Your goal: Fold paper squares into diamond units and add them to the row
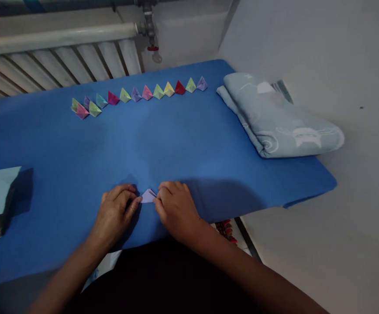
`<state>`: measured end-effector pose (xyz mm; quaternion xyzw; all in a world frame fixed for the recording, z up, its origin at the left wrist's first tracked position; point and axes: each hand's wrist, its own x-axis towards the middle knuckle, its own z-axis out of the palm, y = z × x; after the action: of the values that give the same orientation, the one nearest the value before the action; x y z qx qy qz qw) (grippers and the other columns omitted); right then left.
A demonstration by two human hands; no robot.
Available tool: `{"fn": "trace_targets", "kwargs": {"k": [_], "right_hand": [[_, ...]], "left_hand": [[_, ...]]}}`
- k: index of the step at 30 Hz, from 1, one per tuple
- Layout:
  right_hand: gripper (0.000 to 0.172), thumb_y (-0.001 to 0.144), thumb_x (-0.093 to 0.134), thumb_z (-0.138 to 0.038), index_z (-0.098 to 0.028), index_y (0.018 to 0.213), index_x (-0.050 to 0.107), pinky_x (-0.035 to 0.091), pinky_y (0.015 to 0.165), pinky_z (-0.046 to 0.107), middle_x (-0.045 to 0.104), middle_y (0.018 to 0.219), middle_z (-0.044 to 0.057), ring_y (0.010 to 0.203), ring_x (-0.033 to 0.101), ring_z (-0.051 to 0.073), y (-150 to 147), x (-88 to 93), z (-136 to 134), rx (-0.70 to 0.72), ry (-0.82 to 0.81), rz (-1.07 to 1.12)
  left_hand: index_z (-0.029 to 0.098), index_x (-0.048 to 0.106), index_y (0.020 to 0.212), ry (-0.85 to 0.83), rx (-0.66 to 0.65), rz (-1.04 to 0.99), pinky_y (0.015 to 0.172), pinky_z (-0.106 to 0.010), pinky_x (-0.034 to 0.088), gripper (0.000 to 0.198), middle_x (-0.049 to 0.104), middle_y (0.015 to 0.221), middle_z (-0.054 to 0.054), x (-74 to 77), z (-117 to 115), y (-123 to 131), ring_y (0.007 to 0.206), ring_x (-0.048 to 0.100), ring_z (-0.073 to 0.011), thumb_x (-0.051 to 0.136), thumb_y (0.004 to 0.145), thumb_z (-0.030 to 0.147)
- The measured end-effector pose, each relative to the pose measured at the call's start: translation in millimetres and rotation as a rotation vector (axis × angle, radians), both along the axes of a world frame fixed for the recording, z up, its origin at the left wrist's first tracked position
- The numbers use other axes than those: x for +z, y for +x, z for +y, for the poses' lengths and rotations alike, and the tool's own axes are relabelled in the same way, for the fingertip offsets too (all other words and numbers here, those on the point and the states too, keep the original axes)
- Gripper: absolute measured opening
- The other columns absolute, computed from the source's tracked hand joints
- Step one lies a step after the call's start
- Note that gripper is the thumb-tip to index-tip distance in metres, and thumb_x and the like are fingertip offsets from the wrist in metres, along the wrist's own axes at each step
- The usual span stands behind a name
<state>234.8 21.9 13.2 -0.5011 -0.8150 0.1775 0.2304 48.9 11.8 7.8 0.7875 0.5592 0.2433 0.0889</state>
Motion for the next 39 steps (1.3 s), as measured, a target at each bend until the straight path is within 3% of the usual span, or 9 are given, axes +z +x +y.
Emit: {"fn": "trace_targets", "kwargs": {"k": [17, 29, 33, 36, 39], "right_hand": [[0.013, 0.087, 0.051, -0.018, -0.018, 0.075, 0.056, 0.041, 0.075, 0.035, 0.063, 0.089, 0.009, 0.085, 0.056, 0.021, -4.4, 5.7, 5.7, -0.002, -0.047, -0.137], [0.012, 0.085, 0.055, -0.021, -0.019, 0.073, 0.053, 0.035, 0.073, 0.035, 0.064, 0.089, 0.006, 0.085, 0.054, 0.021, -3.0, 0.0, 4.4, -0.054, -0.046, -0.078], [0.011, 0.085, 0.057, -0.021, -0.019, 0.074, 0.054, 0.032, 0.072, 0.034, 0.064, 0.090, 0.005, 0.085, 0.052, 0.021, -2.8, -1.3, 4.0, -0.071, -0.048, -0.059], [0.010, 0.084, 0.057, -0.020, -0.019, 0.075, 0.055, 0.031, 0.072, 0.034, 0.065, 0.092, 0.005, 0.087, 0.052, 0.022, -4.3, 1.5, 3.4, -0.071, -0.069, -0.084], [0.009, 0.085, 0.057, -0.021, -0.019, 0.076, 0.056, 0.031, 0.073, 0.035, 0.065, 0.094, 0.006, 0.090, 0.052, 0.023, -5.3, 3.4, 3.0, -0.070, -0.089, -0.112]], "left_hand": [[0.018, 0.059, 0.082, 0.003, 0.021, 0.027, 0.081, -0.042, 0.043, 0.018, 0.064, 0.099, -0.009, -2.2, -2.1, 0.6, 0.091, 0.060, -0.0234, 0.054, 0.090, 0.033], [0.018, 0.056, 0.080, 0.001, 0.062, 0.055, 0.080, -0.041, 0.040, 0.017, 0.064, 0.098, -0.007, -4.2, -0.4, 2.2, 0.092, 0.058, -0.0228, 0.058, 0.089, 0.033], [0.018, 0.058, 0.083, 0.097, 0.059, 0.126, 0.077, -0.039, 0.041, 0.016, 0.065, 0.098, -0.008, -4.0, -4.2, 3.5, 0.088, 0.058, -0.0227, 0.057, 0.090, 0.032], [0.016, 0.062, 0.096, 0.241, -0.034, 0.166, 0.080, -0.039, 0.042, 0.011, 0.067, 0.100, -0.010, -3.9, -13.8, 8.9, 0.089, 0.059, -0.0220, 0.052, 0.091, 0.019], [0.014, 0.062, 0.109, 0.253, -0.141, 0.201, 0.087, -0.041, 0.041, 0.021, 0.068, 0.108, -0.011, -3.4, -24.8, 15.8, 0.096, 0.060, -0.0232, 0.050, 0.092, 0.016]]}}
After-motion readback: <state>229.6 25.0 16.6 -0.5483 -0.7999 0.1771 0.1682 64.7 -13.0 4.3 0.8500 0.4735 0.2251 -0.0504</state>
